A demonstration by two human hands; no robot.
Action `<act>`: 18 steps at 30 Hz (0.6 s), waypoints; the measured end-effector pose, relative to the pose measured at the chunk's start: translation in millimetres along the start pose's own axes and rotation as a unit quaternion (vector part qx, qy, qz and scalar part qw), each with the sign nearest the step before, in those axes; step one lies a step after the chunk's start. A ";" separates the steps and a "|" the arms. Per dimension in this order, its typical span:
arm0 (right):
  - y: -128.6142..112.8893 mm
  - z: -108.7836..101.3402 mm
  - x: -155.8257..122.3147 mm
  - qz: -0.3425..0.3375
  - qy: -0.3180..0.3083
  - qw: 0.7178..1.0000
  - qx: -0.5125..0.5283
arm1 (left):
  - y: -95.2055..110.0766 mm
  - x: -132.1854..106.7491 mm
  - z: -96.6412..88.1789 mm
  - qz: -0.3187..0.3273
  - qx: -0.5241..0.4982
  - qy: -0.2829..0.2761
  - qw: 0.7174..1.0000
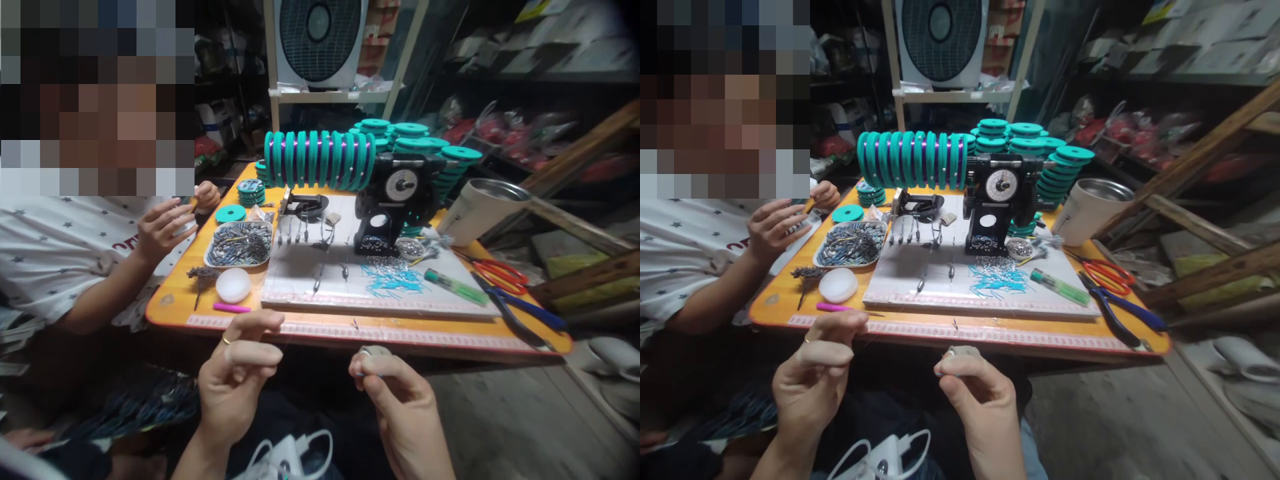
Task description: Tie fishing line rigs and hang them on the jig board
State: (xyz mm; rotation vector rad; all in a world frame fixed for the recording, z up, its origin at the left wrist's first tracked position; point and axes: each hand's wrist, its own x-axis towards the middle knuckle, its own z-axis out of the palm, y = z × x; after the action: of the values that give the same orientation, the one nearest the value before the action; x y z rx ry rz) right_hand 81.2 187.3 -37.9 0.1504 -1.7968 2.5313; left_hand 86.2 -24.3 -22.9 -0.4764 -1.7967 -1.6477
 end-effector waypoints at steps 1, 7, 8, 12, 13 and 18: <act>-1.0 -1.7 -0.2 0.000 0.002 1.000 -0.009 | 4.9 4.1 6.1 -0.002 -0.028 -0.014 1.000; -6.4 -12.5 1.8 0.020 0.050 0.998 -0.011 | 19.4 17.1 50.7 -0.026 0.022 -0.155 0.987; -6.7 -14.5 2.3 0.023 0.065 0.998 -0.007 | 18.3 16.1 57.3 -0.030 0.054 -0.163 0.985; -7.7 -18.1 4.1 0.037 0.102 0.994 0.028 | 13.0 9.0 73.6 -0.052 0.131 -0.141 0.980; -8.3 -17.2 4.7 0.041 0.103 0.993 0.039 | 12.7 7.5 75.2 -0.056 0.136 -0.134 0.980; -12.5 -4.8 8.7 0.062 0.098 0.990 0.086 | 18.0 4.6 76.8 -0.081 0.164 -0.120 0.976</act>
State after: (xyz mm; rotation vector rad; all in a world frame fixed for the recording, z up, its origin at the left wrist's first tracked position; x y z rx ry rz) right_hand 73.3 195.8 -26.9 -0.2050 -1.5634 2.6736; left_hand 78.2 52.6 -6.7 -0.4009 -2.2904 -1.4011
